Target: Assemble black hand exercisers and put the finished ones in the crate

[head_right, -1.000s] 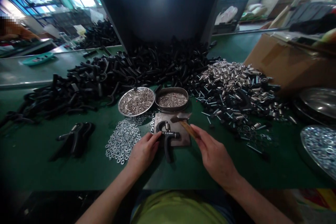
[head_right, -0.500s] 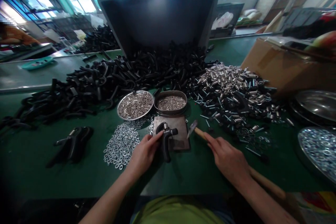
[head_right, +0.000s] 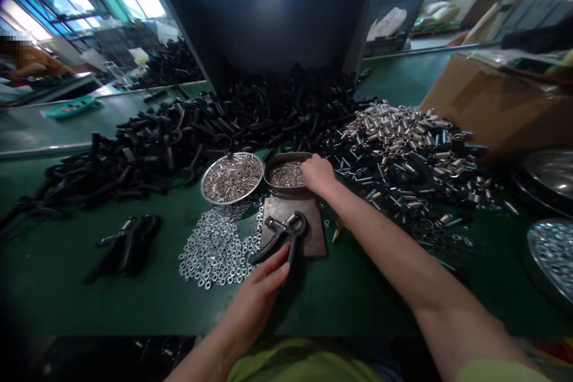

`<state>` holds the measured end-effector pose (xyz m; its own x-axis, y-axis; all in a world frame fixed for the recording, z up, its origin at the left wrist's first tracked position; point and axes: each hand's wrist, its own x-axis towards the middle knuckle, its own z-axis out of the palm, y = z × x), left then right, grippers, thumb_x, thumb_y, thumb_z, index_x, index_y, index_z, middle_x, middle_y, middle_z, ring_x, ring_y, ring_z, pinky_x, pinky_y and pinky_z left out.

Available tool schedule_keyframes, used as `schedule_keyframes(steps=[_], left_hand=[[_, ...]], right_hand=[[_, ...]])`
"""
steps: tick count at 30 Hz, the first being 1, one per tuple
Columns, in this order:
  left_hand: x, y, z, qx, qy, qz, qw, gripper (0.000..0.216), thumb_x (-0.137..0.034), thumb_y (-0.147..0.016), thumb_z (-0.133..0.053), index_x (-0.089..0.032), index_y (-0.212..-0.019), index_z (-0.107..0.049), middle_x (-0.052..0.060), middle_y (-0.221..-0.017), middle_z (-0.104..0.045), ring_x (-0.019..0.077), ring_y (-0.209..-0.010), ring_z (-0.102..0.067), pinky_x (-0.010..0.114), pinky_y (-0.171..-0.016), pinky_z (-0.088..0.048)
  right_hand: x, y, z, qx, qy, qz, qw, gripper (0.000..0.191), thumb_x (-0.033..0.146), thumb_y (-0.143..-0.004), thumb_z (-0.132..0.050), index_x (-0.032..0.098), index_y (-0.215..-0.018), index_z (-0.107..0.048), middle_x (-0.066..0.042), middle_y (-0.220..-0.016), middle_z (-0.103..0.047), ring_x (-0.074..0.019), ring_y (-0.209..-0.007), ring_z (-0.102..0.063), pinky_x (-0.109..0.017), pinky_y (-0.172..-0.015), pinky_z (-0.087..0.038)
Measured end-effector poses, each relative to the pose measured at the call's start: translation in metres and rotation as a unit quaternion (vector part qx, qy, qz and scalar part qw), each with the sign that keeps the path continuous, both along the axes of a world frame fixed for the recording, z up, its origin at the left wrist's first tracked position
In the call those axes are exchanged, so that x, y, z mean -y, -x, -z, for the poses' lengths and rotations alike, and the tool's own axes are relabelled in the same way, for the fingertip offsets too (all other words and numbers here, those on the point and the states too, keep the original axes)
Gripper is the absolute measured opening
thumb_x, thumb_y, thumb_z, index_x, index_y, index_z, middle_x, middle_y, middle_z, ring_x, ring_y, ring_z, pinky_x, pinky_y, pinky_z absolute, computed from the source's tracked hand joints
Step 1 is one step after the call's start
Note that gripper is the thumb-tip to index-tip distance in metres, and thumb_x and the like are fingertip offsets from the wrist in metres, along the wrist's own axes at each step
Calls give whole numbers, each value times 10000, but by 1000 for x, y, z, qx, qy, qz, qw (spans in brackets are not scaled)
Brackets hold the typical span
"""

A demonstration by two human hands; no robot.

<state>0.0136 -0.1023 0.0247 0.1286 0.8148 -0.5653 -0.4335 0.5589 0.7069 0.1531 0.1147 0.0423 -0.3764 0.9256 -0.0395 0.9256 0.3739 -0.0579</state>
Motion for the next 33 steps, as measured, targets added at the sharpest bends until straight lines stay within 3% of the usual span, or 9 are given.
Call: schedule_keyframes(steps=[4,8,11,13,15,17,20,24,33], left_hand=[[0,16,-11,-98,-64,80,990,534,-357,-732,-696,-221,-1235,-579,73,-1375,-496,255,-1273,-442,392,-1085,-321],[-36,33,-15,-259,-214,91,938,350,-335,-797,-613,-195,-1116,-640,85,-1207,-617,228,-1108,-572,373,-974,-436],[-91,37,-12,-406,-333,94,846,243,-268,-840,-551,-181,-1040,-657,70,-1078,-657,188,-989,-612,328,-884,-481],[-134,32,-10,-535,-379,123,745,221,-229,-847,-538,-170,-1015,-668,66,-1033,-667,172,-977,-609,294,-889,-469],[-175,24,-7,-651,-370,207,630,250,-225,-863,-508,-175,-1050,-666,67,-1052,-665,171,-1001,-603,278,-914,-450],[-208,15,-2,-681,-352,246,593,246,-209,-818,-559,-164,-1024,-686,93,-1042,-669,210,-1008,-607,303,-918,-449],[-236,5,7,-691,-328,286,576,197,-190,-732,-634,-135,-900,-721,127,-946,-693,263,-964,-629,329,-875,-472],[-244,2,14,-705,-304,306,563,207,-177,-766,-574,-119,-902,-718,156,-956,-697,274,-961,-635,343,-861,-477],[-246,3,12,-697,-298,333,561,197,-194,-696,-665,-158,-878,-729,107,-937,-714,228,-938,-641,275,-865,-466]], right_hand=[[-20,16,9,9,56,3,998,210,235,-682,-704,175,-881,-736,-128,-935,-706,-264,-937,-624,-313,-758,-461],[-20,12,18,-24,63,15,998,154,255,-756,-627,173,-841,-725,-122,-923,-707,-249,-930,-635,-305,-767,-455],[-20,5,20,-76,47,26,996,168,238,-803,-560,181,-862,-706,-101,-919,-705,-224,-915,-632,-294,-773,-448],[-19,1,19,-121,32,34,992,186,199,-812,-526,186,-903,-688,-77,-930,-703,-201,-907,-627,-284,-788,-442],[-15,-2,16,-171,18,38,984,207,171,-818,-491,187,-928,-666,-53,-924,-701,-178,-882,-626,-270,-786,-442],[-6,-7,13,-213,8,38,976,219,163,-824,-461,186,-957,-633,-35,-909,-701,-156,-851,-629,-253,-767,-450],[17,-17,13,-305,29,42,951,202,177,-823,-460,189,-990,-572,-17,-857,-704,-134,-743,-631,-245,-696,-466],[48,-30,24,-440,143,12,886,84,238,-790,-541,195,-854,-577,3,-752,-688,-124,-589,-587,-255,-593,-452],[63,-25,36,-378,142,-72,912,49,161,-740,-613,177,-717,-653,-20,-801,-620,-139,-736,-582,-266,-688,-441]])
